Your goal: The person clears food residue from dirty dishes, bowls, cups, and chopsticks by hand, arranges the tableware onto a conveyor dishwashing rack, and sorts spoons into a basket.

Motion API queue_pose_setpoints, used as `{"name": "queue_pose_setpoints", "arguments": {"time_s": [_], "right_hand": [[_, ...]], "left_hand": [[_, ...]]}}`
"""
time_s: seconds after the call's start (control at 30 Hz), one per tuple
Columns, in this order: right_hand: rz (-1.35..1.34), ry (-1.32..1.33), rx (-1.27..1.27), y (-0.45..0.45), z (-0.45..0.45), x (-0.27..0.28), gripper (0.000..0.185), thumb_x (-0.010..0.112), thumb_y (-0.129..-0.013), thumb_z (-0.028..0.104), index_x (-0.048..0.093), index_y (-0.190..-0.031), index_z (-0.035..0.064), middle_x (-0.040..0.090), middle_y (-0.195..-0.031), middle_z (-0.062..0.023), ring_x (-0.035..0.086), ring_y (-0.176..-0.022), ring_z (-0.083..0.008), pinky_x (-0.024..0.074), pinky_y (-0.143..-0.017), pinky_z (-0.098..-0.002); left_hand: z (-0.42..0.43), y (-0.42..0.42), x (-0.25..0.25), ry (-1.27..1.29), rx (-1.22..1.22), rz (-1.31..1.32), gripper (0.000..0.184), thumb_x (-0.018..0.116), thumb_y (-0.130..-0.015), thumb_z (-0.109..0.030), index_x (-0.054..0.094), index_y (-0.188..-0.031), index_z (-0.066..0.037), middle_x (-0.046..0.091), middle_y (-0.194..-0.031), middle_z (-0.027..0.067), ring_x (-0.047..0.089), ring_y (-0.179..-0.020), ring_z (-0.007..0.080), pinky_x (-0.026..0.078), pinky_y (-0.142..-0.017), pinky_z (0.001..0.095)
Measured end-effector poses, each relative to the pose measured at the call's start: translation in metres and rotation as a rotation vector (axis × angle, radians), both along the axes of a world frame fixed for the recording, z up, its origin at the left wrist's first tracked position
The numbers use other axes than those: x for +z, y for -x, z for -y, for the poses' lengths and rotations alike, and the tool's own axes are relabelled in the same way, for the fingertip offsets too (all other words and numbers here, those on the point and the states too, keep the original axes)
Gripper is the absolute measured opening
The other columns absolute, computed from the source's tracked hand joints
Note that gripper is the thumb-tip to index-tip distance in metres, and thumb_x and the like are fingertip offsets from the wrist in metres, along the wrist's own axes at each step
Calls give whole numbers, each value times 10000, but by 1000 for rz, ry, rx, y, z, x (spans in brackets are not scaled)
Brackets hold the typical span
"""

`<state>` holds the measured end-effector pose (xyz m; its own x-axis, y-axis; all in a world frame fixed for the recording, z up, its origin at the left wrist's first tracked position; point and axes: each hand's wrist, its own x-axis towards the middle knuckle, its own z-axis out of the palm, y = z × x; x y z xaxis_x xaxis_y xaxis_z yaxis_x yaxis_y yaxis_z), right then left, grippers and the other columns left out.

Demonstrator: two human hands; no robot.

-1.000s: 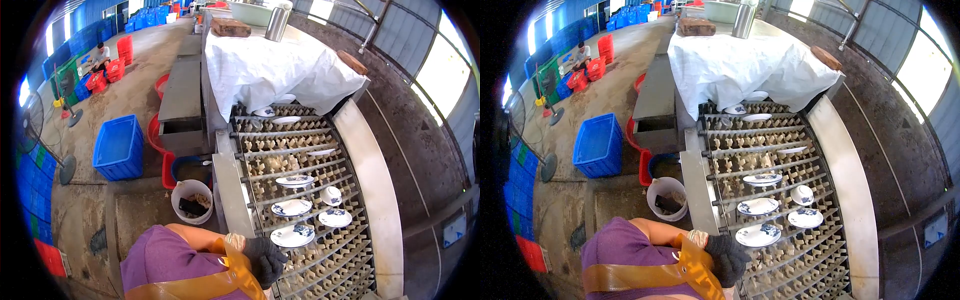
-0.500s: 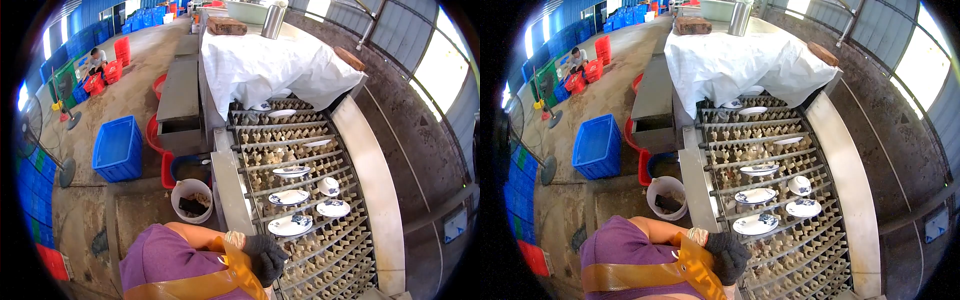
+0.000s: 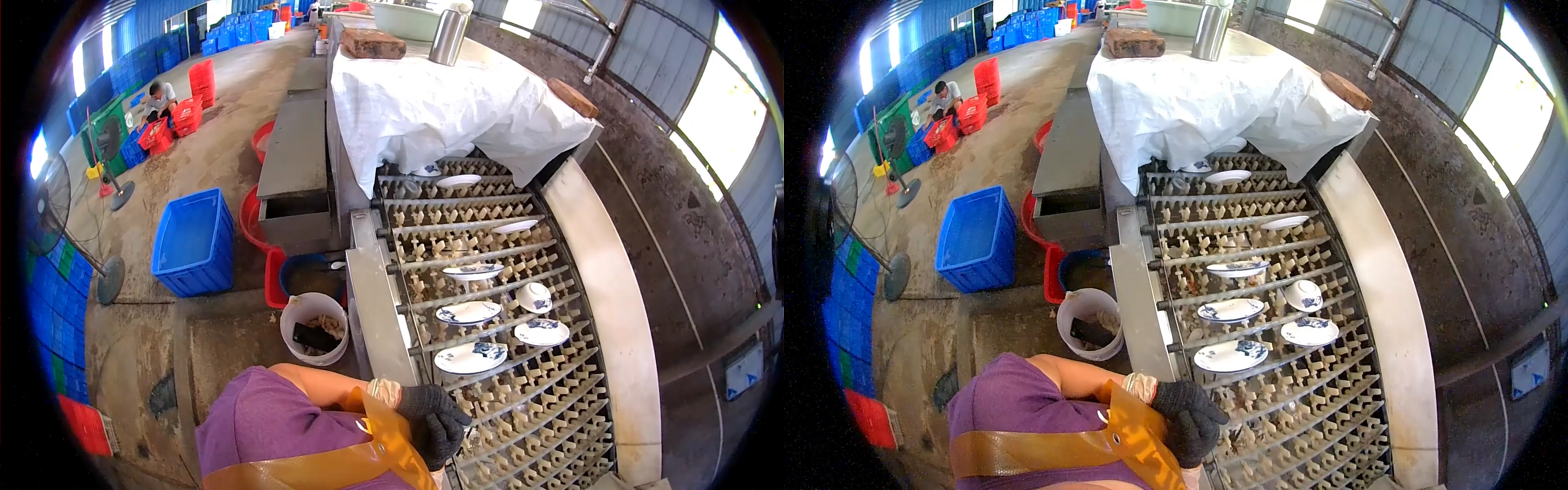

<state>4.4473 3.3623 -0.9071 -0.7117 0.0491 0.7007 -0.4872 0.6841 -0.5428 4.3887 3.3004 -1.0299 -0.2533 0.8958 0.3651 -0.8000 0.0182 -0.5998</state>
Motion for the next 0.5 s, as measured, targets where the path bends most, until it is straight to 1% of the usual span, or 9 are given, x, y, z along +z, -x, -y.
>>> {"name": "queue_pose_setpoints", "arguments": {"time_s": [0.07,0.1,0.2,0.27,0.3,0.37,0.47,0.5], "right_hand": [[0,2,-1,-2,-1,0,343,705,-639,26,632,-971,73,577,-920,-130,562,-837,-311,447,-720,-401],[1,5,-2,-4,-2,0,345,705,-639,26,631,-974,73,577,-923,-131,562,-839,-312,447,-721,-402],[3,12,0,-8,-5,0,352,704,-641,26,630,-982,72,576,-929,-135,561,-844,-316,446,-724,-406],[3,20,0,-11,-6,0,357,704,-642,27,628,-988,71,576,-933,-137,560,-847,-318,446,-726,-408],[3,21,-1,-12,-7,0,359,704,-643,27,628,-991,71,576,-935,-138,560,-849,-319,446,-727,-410],[2,22,5,-15,-8,0,364,704,-644,27,626,-997,70,576,-939,-140,560,-852,-321,445,-729,-412],[-2,28,5,-20,-10,0,371,704,-645,28,624,-1005,69,575,-946,-143,559,-857,-325,445,-732,-416],[-3,27,4,-24,-11,-2,373,704,-646,28,624,-1008,69,575,-948,-145,559,-859,-326,445,-733,-417]], "left_hand": [[-3,-4,16,13,22,-120,322,457,-926,-176,532,-1152,41,587,-1083,133,558,-990,207,450,-840,305],[-12,-17,29,-151,42,71,287,492,-888,-157,554,-1093,33,591,-1042,135,556,-965,215,470,-813,312],[-39,-61,106,-637,100,648,182,596,-774,-100,621,-917,10,602,-917,142,551,-888,238,530,-730,334],[-37,-65,124,-796,118,841,149,630,-736,-80,644,-858,3,605,-876,144,550,-863,245,550,-702,341],[-28,-62,130,-696,52,776,142,625,-734,-76,643,-850,4,609,-862,142,556,-838,244,551,-685,335],[-25,-63,132,-596,-13,708,136,620,-732,-72,642,-842,5,612,-848,139,563,-813,243,553,-667,330],[-20,-55,128,-559,8,747,93,612,-734,-75,627,-774,7,601,-753,123,567,-724,220,550,-594,301],[-8,-34,123,-328,-206,475,79,604,-742,-76,600,-716,-1,564,-676,99,544,-657,190,531,-546,277]]}}
